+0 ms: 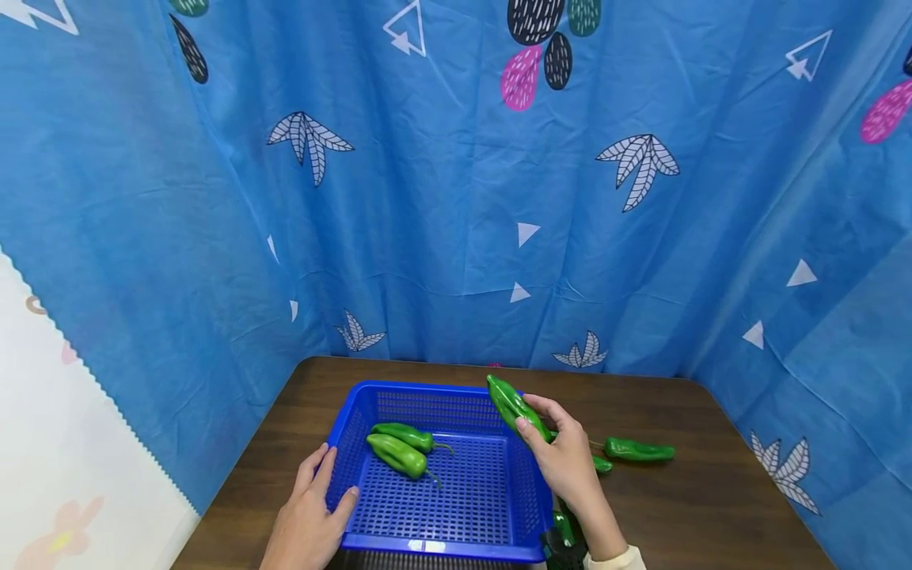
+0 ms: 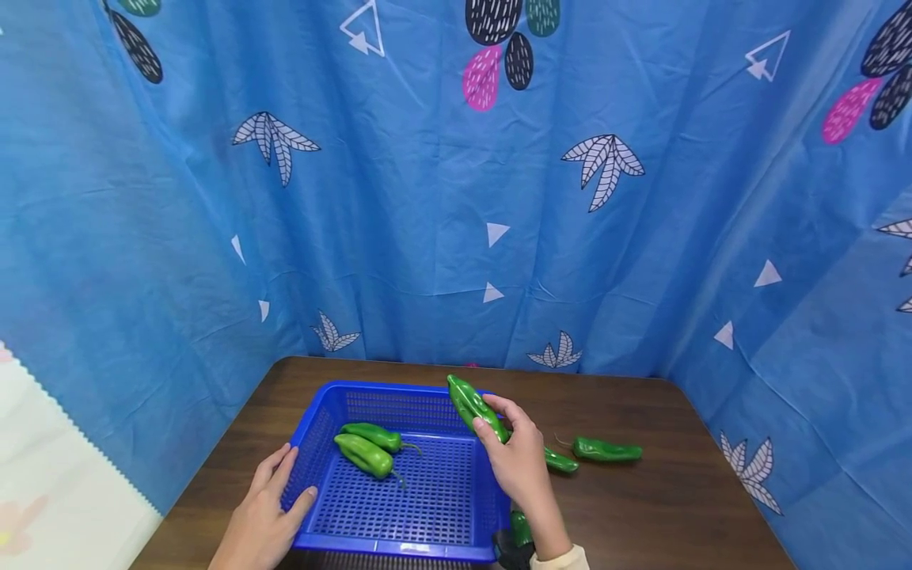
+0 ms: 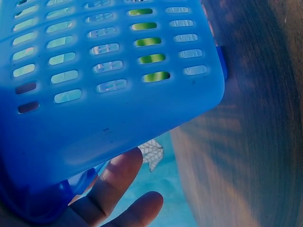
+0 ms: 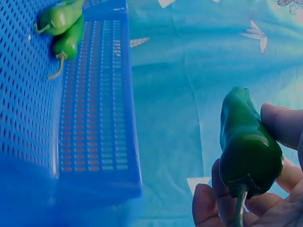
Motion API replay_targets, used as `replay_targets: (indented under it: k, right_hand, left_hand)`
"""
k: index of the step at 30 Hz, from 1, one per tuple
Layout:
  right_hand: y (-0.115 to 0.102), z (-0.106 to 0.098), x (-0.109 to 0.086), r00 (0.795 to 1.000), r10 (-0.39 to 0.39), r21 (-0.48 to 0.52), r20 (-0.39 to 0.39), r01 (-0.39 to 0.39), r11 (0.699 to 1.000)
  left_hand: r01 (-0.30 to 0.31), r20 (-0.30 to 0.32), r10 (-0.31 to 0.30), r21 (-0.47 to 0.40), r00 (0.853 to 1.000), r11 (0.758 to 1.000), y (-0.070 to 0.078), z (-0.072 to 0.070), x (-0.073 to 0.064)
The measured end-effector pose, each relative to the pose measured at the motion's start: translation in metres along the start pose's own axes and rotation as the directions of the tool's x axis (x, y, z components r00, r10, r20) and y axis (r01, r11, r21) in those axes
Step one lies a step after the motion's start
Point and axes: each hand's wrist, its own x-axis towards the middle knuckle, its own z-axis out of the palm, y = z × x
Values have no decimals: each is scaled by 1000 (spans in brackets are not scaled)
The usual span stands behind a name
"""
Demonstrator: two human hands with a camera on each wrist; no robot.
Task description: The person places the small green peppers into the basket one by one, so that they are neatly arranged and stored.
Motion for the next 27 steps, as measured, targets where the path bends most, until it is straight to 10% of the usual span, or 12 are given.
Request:
replay_targets:
  k: [27]
  right_hand:
    - [-9,57,22,988,-2,79,156,-10,997]
  left_hand:
    - [17,21,-17,-1,1000,1000,2,0,1]
